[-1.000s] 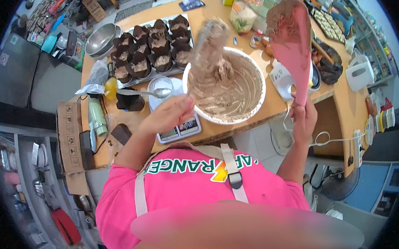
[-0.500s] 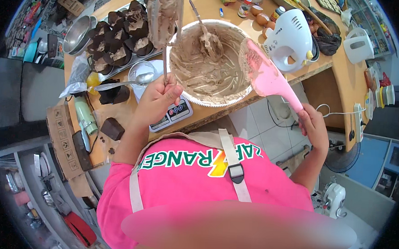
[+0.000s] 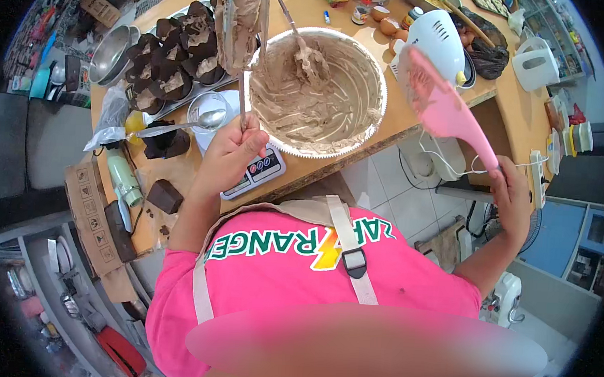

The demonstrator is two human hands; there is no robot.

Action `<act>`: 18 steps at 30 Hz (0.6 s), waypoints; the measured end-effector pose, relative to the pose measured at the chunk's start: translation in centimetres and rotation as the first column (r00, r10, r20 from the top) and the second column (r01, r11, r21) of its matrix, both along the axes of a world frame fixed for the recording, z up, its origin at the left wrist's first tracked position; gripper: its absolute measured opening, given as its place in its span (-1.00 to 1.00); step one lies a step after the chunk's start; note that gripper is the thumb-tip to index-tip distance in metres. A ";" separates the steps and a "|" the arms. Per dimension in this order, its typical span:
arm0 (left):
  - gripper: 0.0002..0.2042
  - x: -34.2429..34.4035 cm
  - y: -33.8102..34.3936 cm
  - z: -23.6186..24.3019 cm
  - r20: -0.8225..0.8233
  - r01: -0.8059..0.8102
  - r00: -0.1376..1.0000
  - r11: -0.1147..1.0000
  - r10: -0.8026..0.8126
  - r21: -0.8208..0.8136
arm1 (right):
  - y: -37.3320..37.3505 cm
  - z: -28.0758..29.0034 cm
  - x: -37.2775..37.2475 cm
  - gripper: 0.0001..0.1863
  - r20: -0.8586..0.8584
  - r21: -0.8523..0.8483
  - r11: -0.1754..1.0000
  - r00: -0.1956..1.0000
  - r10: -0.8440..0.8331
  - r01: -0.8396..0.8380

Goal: The person scoops chocolate batter from a bowl into paper cupcake liners arranged in a tin using a spoon, then uses a spatula to scrape excess batter off a whisk attachment back into the bowl.

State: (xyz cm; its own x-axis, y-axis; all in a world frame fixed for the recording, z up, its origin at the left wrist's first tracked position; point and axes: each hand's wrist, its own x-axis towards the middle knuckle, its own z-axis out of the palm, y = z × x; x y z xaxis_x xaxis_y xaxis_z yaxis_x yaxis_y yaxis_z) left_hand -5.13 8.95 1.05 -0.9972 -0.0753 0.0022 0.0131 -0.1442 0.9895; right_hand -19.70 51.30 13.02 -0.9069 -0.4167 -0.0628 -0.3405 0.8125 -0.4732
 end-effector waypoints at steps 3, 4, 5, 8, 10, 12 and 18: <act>-0.72 0.3 0.6 0.1 -0.012 -0.011 1.000 0.999 0.011 0.035 | -1.4 -1.0 -0.3 -0.78 0.004 -0.104 0.994 0.999 -0.044 0.044; -0.72 0.1 0.7 0.2 -0.014 -0.001 1.000 0.999 0.002 0.039 | -2.0 -1.8 -0.5 -0.78 -0.089 -0.077 0.997 0.996 0.015 -0.021; -0.74 -0.1 0.9 0.3 -0.013 0.007 1.000 0.999 -0.007 0.048 | -2.6 -2.6 -0.7 -0.79 -0.178 -0.044 0.995 0.981 0.076 -0.085; -0.75 -0.4 1.1 0.4 -0.022 0.015 1.000 0.999 -0.014 0.050 | -3.8 -3.2 -1.1 -0.78 -0.210 0.016 0.996 0.974 0.088 -0.086; -0.76 -0.2 1.0 0.4 -0.029 0.010 1.000 0.999 -0.009 0.040 | -4.1 -3.2 -1.0 -0.77 -0.204 0.031 0.996 0.975 0.088 -0.084; -0.77 -0.2 0.9 0.4 0.010 0.035 0.999 0.998 -0.036 0.044 | -4.0 -2.7 -0.6 -0.76 -0.167 0.047 0.995 0.981 0.095 -0.088; -0.66 -0.6 1.8 0.7 0.031 0.011 0.999 1.000 -0.011 0.013 | -3.5 -3.5 0.7 -0.76 -0.183 0.032 0.996 0.979 0.086 -0.081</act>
